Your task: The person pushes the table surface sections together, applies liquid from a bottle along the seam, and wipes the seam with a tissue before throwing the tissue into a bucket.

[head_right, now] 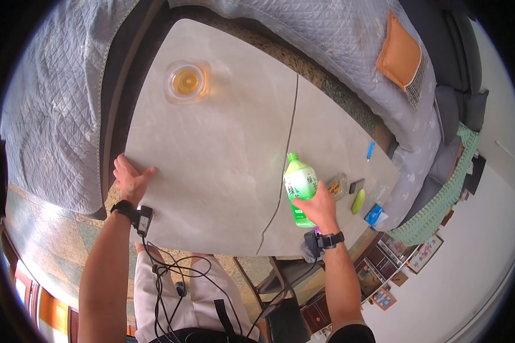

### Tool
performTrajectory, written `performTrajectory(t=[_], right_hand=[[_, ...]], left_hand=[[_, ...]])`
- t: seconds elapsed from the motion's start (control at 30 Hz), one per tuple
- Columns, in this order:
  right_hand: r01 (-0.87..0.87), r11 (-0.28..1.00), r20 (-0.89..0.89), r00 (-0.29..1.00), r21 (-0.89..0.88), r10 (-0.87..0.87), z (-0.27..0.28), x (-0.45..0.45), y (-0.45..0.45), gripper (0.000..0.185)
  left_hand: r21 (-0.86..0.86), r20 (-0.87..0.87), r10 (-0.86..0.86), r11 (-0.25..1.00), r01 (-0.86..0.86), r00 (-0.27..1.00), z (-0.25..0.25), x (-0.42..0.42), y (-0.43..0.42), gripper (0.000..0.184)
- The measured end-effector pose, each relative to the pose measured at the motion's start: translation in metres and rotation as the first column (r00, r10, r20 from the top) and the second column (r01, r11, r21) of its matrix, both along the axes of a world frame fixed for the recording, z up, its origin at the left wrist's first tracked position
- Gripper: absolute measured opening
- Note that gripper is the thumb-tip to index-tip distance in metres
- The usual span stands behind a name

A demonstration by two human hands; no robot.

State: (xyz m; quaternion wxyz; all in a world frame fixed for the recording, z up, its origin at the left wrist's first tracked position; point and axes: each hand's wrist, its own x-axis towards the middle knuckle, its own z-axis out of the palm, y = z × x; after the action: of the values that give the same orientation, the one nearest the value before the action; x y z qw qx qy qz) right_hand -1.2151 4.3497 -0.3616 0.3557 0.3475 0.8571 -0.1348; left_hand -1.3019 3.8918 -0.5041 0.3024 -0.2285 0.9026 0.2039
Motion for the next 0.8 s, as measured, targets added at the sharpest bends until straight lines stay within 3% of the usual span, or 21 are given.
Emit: performTrajectory(t=[0.8], right_hand=[[-0.069, 0.997, -0.092, 0.993, 0.024, 0.071, -0.010, -0.068, 0.014, 0.064]], left_hand=[[0.021, -0.031, 0.025, 0.999, -0.024, 0.999, -0.004, 0.001, 0.000, 0.090]])
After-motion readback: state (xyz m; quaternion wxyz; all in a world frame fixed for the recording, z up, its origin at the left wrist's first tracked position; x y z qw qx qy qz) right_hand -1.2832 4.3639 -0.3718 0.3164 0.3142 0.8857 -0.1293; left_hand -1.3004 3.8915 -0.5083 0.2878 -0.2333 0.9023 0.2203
